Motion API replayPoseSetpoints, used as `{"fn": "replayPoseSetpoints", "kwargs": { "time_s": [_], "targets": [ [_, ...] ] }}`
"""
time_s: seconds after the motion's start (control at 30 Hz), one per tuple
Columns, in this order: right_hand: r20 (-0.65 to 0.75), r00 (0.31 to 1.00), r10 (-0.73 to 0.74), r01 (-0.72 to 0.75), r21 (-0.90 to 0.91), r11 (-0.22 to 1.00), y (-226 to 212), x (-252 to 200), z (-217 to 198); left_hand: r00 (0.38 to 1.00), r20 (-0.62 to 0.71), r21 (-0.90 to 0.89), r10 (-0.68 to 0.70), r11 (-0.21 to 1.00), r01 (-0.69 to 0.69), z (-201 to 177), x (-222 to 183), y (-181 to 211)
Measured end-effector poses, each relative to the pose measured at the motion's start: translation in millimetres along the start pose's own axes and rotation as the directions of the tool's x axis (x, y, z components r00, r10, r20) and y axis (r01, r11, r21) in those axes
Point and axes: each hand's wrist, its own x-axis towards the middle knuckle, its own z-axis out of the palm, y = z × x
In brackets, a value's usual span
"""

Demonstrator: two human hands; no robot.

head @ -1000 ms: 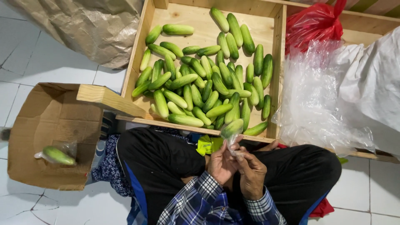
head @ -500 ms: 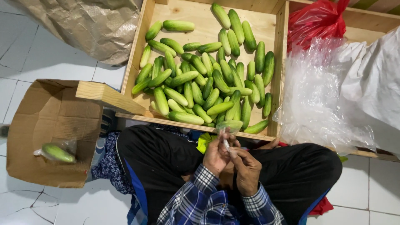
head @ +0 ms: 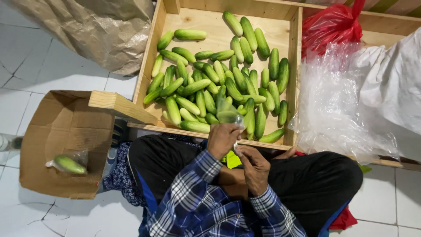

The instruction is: Wrapping individual cucumbers in plastic film from a wooden crate

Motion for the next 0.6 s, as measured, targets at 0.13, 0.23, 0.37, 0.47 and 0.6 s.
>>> {"fn": "replayPoseSetpoints", "kwargs": {
  "time_s": [0.13,0.23,0.37,0.47,0.6],
  "targets": [
    [0.020,1.000,0.002,-0.001,-0.053,0.999,35.3,-6.2,-6.7,0.926,-0.080,0.517,0.370,0.809,-0.279,23.8,-19.5,-26.7],
    [0.046,0.999,0.012,-0.008,-0.101,0.995,36.8,-7.2,-4.0,0.954,-0.106,0.546,0.281,0.818,-0.180,11.8,-29.4,-11.4],
    [0.086,0.996,-0.014,0.030,-0.188,0.982,30.3,1.2,7.3,0.976,-0.214,0.409,-0.030,0.905,0.118,-14.0,-42.5,-3.5],
    [0.083,0.997,0.008,0.006,-0.169,0.986,27.4,0.3,14.2,0.918,-0.231,-0.144,-0.321,0.945,0.294,-4.8,-46.0,-40.4],
    [0.092,0.995,0.035,-0.022,-0.134,0.991,21.9,-7.3,24.4,0.889,-0.169,-0.850,-0.426,0.520,0.088,6.5,-34.8,-56.6]
  ]
}}
